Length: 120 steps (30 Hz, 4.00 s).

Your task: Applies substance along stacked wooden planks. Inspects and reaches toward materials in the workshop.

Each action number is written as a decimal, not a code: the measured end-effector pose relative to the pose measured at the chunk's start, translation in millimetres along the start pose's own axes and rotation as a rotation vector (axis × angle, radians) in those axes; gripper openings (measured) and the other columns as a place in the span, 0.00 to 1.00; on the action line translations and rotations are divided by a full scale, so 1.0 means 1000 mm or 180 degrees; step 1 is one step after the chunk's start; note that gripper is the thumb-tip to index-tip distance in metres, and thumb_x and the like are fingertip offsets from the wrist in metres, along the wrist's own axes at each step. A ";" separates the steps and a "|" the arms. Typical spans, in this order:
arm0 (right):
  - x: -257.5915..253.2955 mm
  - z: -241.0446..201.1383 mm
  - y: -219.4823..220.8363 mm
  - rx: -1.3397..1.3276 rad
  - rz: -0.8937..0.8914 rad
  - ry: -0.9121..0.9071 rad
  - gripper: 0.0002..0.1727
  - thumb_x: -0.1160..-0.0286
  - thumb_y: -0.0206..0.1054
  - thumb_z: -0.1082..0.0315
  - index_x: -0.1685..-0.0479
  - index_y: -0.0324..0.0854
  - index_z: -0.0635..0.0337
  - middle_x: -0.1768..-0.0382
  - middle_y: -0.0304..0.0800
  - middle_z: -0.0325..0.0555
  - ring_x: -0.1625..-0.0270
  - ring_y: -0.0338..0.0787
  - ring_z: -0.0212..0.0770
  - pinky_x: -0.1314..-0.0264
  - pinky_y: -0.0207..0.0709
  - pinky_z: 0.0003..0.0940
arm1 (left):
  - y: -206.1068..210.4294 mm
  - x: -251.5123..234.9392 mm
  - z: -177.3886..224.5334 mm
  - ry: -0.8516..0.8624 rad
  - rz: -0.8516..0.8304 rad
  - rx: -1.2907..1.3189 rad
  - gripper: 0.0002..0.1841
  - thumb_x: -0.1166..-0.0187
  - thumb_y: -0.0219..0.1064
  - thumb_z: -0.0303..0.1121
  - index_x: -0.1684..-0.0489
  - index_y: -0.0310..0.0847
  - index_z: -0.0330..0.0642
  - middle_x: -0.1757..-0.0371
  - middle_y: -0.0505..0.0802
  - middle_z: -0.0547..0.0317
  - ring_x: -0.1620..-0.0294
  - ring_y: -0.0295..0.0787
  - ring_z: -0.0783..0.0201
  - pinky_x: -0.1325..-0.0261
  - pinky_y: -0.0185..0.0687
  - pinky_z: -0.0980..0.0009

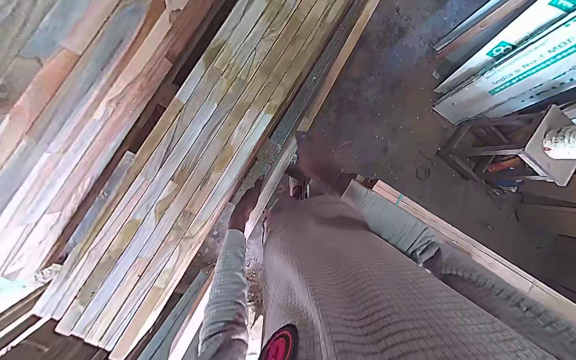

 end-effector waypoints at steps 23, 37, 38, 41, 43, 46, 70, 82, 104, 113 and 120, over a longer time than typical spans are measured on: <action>0.076 0.036 0.045 -0.2133 -0.1523 -0.0870 0.25 0.15 0.66 0.65 0.21 0.76 0.62 0.49 0.94 0.52 0.56 0.95 0.42 0.50 0.91 0.42 | -0.074 0.167 -0.330 -0.1151 0.1911 -0.0750 0.38 0.08 0.41 0.60 0.43 0.85 0.29 0.39 0.89 0.26 0.31 0.83 0.29 0.31 0.70 0.25; 0.229 -0.126 0.254 -0.0093 0.0162 -0.0594 0.27 0.21 0.65 0.70 0.20 0.75 0.60 0.33 0.76 0.70 0.41 0.87 0.63 0.47 0.86 0.53 | -0.105 0.134 -0.348 -0.0595 -0.0152 0.0723 0.33 0.07 0.38 0.60 0.53 0.85 0.44 0.73 0.92 0.56 0.78 0.89 0.61 0.73 0.88 0.64; 0.220 -0.127 0.228 -0.0263 0.0194 -0.0467 0.22 0.20 0.64 0.69 0.27 0.78 0.62 0.37 0.79 0.70 0.44 0.88 0.64 0.49 0.86 0.57 | -0.103 0.134 -0.346 -0.0506 0.0186 0.0348 0.36 0.07 0.35 0.62 0.52 0.86 0.42 0.70 0.93 0.53 0.74 0.91 0.58 0.69 0.89 0.59; 0.162 -0.098 0.176 -0.0312 0.0666 -0.0250 0.16 0.15 0.60 0.65 0.43 0.84 0.68 0.54 0.90 0.65 0.50 0.91 0.63 0.46 0.82 0.62 | -0.094 0.151 -0.346 -0.0342 0.0679 -0.0933 0.41 0.07 0.32 0.61 0.35 0.82 0.33 0.38 0.89 0.32 0.35 0.87 0.39 0.34 0.78 0.35; 0.137 -0.094 0.166 -0.0213 0.0637 -0.0131 0.19 0.12 0.58 0.61 0.36 0.83 0.65 0.49 0.90 0.64 0.44 0.90 0.62 0.40 0.80 0.64 | -0.090 0.155 -0.339 -0.0306 0.0785 -0.1194 0.41 0.06 0.31 0.61 0.32 0.80 0.30 0.31 0.86 0.28 0.26 0.80 0.34 0.27 0.70 0.32; 0.163 -0.147 0.178 -0.0045 0.0179 0.0051 0.17 0.15 0.62 0.60 0.48 0.86 0.68 0.47 0.88 0.66 0.38 0.87 0.65 0.37 0.78 0.62 | -0.093 0.151 -0.333 -0.0345 0.0794 -0.1044 0.41 0.07 0.32 0.61 0.30 0.80 0.32 0.32 0.86 0.29 0.27 0.82 0.35 0.28 0.72 0.33; 0.254 -0.137 0.303 -0.0300 0.0612 -0.0621 0.36 0.23 0.67 0.75 0.11 0.64 0.56 0.27 0.69 0.73 0.42 0.86 0.68 0.48 0.87 0.58 | -0.109 0.121 -0.371 -0.0069 -0.1274 0.1225 0.44 0.13 0.29 0.70 0.69 0.81 0.41 0.80 0.86 0.57 0.84 0.82 0.65 0.82 0.78 0.72; 0.231 -0.188 0.229 -0.0062 -0.0202 -0.0261 0.17 0.23 0.67 0.68 0.42 0.82 0.72 0.42 0.83 0.70 0.38 0.86 0.67 0.40 0.81 0.60 | -0.096 0.129 -0.362 -0.0162 -0.0122 0.0533 0.40 0.12 0.36 0.69 0.57 0.83 0.42 0.73 0.87 0.56 0.77 0.84 0.60 0.71 0.83 0.62; 0.263 -0.174 0.278 -0.0230 -0.0158 -0.0216 0.20 0.22 0.66 0.70 0.34 0.79 0.71 0.39 0.79 0.71 0.46 0.88 0.65 0.50 0.85 0.58 | -0.098 0.129 -0.348 -0.0527 -0.0905 0.1137 0.47 0.18 0.30 0.76 0.65 0.82 0.40 0.78 0.88 0.49 0.85 0.82 0.57 0.85 0.79 0.64; 0.173 -0.130 0.174 -0.0190 -0.0004 -0.0190 0.17 0.24 0.67 0.58 0.54 0.83 0.67 0.60 0.87 0.63 0.60 0.90 0.61 0.61 0.82 0.62 | -0.090 0.133 -0.343 -0.0304 -0.0027 0.0440 0.47 0.15 0.31 0.74 0.58 0.85 0.37 0.74 0.92 0.49 0.80 0.88 0.56 0.77 0.86 0.59; 0.269 -0.206 0.274 -0.0058 -0.0439 -0.0538 0.15 0.28 0.72 0.70 0.48 0.84 0.72 0.46 0.85 0.66 0.43 0.87 0.64 0.43 0.80 0.58 | -0.095 0.132 -0.339 -0.0375 -0.0216 0.0545 0.48 0.20 0.32 0.78 0.49 0.84 0.41 0.70 0.89 0.48 0.78 0.85 0.55 0.77 0.83 0.58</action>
Point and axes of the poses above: each hand's wrist, its own x-axis away from the middle knuckle, its own y-axis out of the palm, z = x × y, the point moved 2 cm from there along -x, towards the middle knuckle
